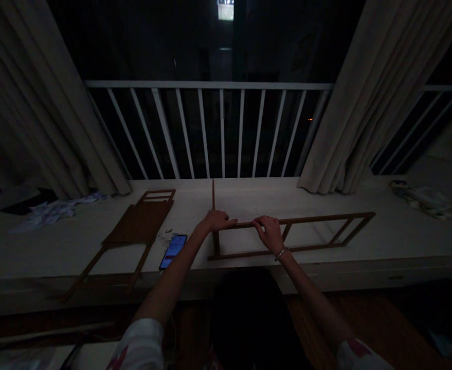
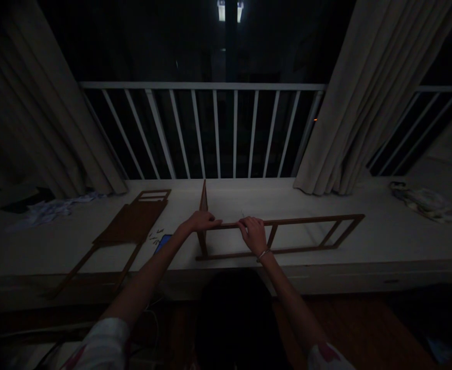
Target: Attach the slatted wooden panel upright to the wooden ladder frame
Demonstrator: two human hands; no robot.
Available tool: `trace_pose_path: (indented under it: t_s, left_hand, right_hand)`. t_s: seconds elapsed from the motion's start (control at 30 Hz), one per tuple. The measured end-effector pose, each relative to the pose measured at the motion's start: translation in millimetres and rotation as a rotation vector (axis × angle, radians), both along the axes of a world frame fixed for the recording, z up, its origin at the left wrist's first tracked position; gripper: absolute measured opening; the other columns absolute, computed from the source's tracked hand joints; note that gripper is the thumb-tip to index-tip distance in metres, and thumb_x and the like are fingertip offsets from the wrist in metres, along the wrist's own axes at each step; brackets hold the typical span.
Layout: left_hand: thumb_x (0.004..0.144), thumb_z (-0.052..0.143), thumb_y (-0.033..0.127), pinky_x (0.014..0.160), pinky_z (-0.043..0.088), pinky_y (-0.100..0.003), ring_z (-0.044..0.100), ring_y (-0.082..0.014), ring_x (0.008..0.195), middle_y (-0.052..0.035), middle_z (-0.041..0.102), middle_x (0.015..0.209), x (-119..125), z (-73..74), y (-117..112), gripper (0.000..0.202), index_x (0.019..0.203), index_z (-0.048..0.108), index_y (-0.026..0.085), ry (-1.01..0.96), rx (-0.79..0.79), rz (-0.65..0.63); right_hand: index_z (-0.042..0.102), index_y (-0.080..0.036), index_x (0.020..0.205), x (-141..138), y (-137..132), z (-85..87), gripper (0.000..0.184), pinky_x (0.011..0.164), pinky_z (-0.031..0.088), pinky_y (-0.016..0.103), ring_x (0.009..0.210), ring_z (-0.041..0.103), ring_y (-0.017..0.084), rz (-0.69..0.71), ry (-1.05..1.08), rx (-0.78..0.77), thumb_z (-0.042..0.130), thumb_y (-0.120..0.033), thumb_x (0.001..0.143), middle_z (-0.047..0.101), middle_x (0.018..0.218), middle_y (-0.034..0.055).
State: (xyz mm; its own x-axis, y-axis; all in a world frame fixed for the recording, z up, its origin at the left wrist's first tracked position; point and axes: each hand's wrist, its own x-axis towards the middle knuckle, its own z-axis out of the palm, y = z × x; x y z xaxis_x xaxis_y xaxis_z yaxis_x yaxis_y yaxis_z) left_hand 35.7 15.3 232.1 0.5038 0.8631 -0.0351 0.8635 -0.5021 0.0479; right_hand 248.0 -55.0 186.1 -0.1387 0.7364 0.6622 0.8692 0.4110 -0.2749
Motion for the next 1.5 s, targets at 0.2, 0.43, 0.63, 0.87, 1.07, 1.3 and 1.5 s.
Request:
trace_pose_path:
  t_s: [0.2, 0.43, 0.63, 0.87, 1.07, 1.3, 1.5]
  left_hand:
    - [0.069, 0.017, 0.071, 0.068, 0.038, -0.029, 0.059, -0.0233, 0.081, -0.0100, 0.066, 0.081, 1, -0.2, -5, 0.073, 0.075, 0.066, 0.018, 0.034, 0.012, 0.060]
    - [0.069, 0.015, 0.071, 0.072, 0.038, -0.032, 0.058, -0.0251, 0.085, -0.0121, 0.066, 0.085, 4, -2.9, -11, 0.074, 0.078, 0.067, 0.018, 0.062, 0.021, 0.077]
    - [0.070, 0.016, 0.070, 0.074, 0.039, -0.033, 0.058, -0.0252, 0.086, -0.0117, 0.066, 0.085, 8, -4.4, -17, 0.074, 0.078, 0.067, 0.018, 0.071, 0.011, 0.090]
    - [0.070, 0.018, 0.070, 0.073, 0.039, -0.035, 0.059, -0.0267, 0.085, -0.0110, 0.066, 0.085, 10, -5.3, -16, 0.071, 0.077, 0.067, 0.018, 0.091, -0.015, 0.083]
    - [0.071, 0.017, 0.069, 0.075, 0.039, -0.035, 0.058, -0.0263, 0.086, -0.0101, 0.066, 0.085, 10, -2.7, -16, 0.070, 0.077, 0.067, 0.020, 0.082, -0.023, 0.083]
    - [0.071, 0.020, 0.069, 0.077, 0.037, -0.035, 0.058, -0.0248, 0.086, -0.0099, 0.066, 0.085, 8, -3.9, -16, 0.067, 0.075, 0.066, 0.020, 0.060, -0.017, 0.099]
    - [0.071, 0.019, 0.068, 0.075, 0.038, -0.036, 0.058, -0.0262, 0.086, -0.0103, 0.066, 0.086, 7, -3.2, -18, 0.068, 0.074, 0.066, 0.019, 0.055, -0.003, 0.075]
  right_hand:
    - [0.056, -0.018, 0.081, 0, -1, -2.3, 0.023, 0.079, 0.025, 0.030, 0.079, 0.049, 0.016, -0.009, 0.006, -0.016, 0.039, -0.033, 0.086, 0.059, 0.077, 0.0028]
    - [0.055, -0.017, 0.079, 1, -4, -3.2, 0.023, 0.078, 0.024, 0.030, 0.078, 0.048, 0.016, 0.001, 0.016, -0.016, 0.038, -0.030, 0.086, 0.058, 0.076, 0.0029]
    - [0.056, -0.018, 0.077, 6, -6, -5.9, 0.022, 0.077, 0.024, 0.031, 0.077, 0.048, 0.015, 0.024, 0.047, -0.004, 0.040, -0.030, 0.085, 0.059, 0.074, 0.0024]
    - [0.057, -0.018, 0.076, 9, -6, -8.3, 0.021, 0.078, 0.026, 0.031, 0.077, 0.050, 0.015, 0.067, 0.081, 0.039, 0.042, -0.029, 0.084, 0.060, 0.075, 0.0018]
    - [0.056, -0.019, 0.095, -1, -19, 5.9, 0.020, 0.084, 0.028, 0.036, 0.091, 0.050, 0.018, -0.052, 0.263, 0.160, 0.044, -0.031, 0.082, 0.060, 0.091, 0.0051]
    - [0.055, -0.021, 0.100, -50, -85, -19.9, 0.024, 0.081, 0.037, 0.037, 0.090, 0.051, 0.018, 0.163, 0.452, 0.040, 0.039, -0.017, 0.083, 0.060, 0.093, 0.0058]
    - [0.056, -0.026, 0.103, -104, -117, -106.2, 0.031, 0.088, 0.036, 0.035, 0.091, 0.053, 0.017, 0.382, 0.315, -0.391, 0.037, -0.017, 0.082, 0.062, 0.097, 0.0034]
